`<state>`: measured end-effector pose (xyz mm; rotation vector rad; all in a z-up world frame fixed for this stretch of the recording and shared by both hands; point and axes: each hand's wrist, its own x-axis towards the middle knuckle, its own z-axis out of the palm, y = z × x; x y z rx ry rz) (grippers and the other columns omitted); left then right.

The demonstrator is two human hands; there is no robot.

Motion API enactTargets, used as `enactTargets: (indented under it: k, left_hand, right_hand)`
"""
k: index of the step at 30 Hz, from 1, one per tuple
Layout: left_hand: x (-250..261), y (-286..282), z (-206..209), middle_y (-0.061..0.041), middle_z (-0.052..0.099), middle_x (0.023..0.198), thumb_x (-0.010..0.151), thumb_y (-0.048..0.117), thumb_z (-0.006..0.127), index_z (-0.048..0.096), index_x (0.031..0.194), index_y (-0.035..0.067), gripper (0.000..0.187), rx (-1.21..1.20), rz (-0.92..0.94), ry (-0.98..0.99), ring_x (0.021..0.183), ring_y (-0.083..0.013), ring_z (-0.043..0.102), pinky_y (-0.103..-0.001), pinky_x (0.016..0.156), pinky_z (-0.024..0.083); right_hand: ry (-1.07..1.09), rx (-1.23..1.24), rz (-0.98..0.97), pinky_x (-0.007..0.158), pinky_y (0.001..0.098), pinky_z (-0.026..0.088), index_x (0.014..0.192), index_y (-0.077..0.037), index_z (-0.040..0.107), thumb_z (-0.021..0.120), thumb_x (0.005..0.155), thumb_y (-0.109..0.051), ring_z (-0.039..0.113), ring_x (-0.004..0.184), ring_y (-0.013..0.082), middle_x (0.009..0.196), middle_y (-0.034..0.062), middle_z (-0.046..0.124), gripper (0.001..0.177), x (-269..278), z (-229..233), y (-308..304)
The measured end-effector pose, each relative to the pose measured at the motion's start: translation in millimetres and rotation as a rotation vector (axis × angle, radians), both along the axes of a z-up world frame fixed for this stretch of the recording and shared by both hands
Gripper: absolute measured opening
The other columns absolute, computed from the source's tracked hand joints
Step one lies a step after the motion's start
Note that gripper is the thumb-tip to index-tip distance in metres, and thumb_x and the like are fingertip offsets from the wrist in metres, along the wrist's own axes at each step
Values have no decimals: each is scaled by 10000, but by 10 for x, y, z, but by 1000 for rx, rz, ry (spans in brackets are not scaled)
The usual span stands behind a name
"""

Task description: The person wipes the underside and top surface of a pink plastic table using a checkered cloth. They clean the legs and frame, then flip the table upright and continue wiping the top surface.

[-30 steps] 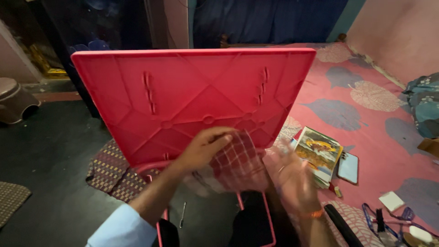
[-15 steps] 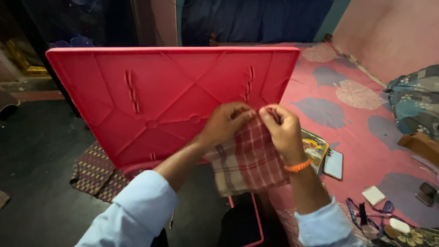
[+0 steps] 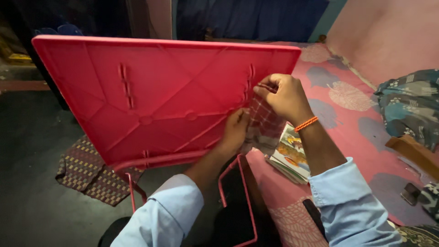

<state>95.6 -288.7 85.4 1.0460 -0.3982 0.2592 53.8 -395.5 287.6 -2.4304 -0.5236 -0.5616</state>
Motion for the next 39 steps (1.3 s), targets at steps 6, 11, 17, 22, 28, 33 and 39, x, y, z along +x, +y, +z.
enactTargets:
  k: [6, 11, 17, 22, 28, 33, 39]
  left_hand:
    - [-8, 45, -90, 64, 579, 835, 1096, 293, 497, 659, 1070, 82, 268, 36, 118, 130, 720, -34, 493, -225, 645, 437]
    - [-52, 64, 21, 38, 609, 835, 1091, 295, 499, 677, 1082, 74, 284, -62, 42, 231, 680, -61, 486, -247, 605, 412]
    - [-58, 113, 151, -37, 701, 889, 1073, 313, 495, 704, 1023, 46, 343, -192, -69, 346, 727, -120, 624, -299, 669, 516]
    - [0, 168, 153, -28, 720, 914, 1020, 352, 546, 719, 1038, 73, 329, -181, -69, 505, 777, -131, 648, -320, 711, 530]
    - [159, 103, -10, -49, 534, 820, 1001, 394, 642, 665, 1030, 111, 286, -289, -55, 588, 694, -195, 493, -374, 618, 413]
    - [244, 9, -101, -51, 522, 825, 1060, 414, 662, 648, 1026, 64, 352, -279, 8, 511, 670, -189, 396, -385, 606, 330]
    - [-51, 77, 190, 61, 681, 851, 1031, 376, 573, 678, 1032, 128, 270, -437, -121, 494, 734, -57, 610, -250, 696, 508]
  right_hand:
    - [9, 18, 18, 720, 325, 563, 968, -20, 767, 802, 881, -232, 735, 783, 169, 870, 114, 775, 232, 5, -75, 43]
    - [-36, 55, 35, 682, 304, 561, 944, -14, 756, 794, 891, -234, 732, 745, 152, 845, 106, 774, 229, 21, -105, 103]
    - [-45, 77, -18, 600, 307, 530, 912, -6, 739, 781, 900, -235, 695, 656, 145, 782, 106, 756, 234, 52, -126, 171]
    - [-32, 108, 1, 576, 296, 506, 883, 6, 733, 772, 912, -236, 663, 623, 124, 732, 98, 738, 247, 75, -201, 193]
    - [-28, 303, 41, 574, 253, 492, 869, 3, 732, 759, 933, -199, 643, 649, 67, 746, 55, 745, 213, 186, -311, 179]
    - [-142, 279, 23, 579, 250, 503, 883, -9, 705, 794, 926, -176, 648, 658, 76, 761, 60, 742, 195, 183, -358, 225]
    - [-227, 211, 28, 585, 264, 505, 891, -24, 621, 787, 938, -157, 691, 681, 86, 782, 68, 741, 218, 138, -276, 291]
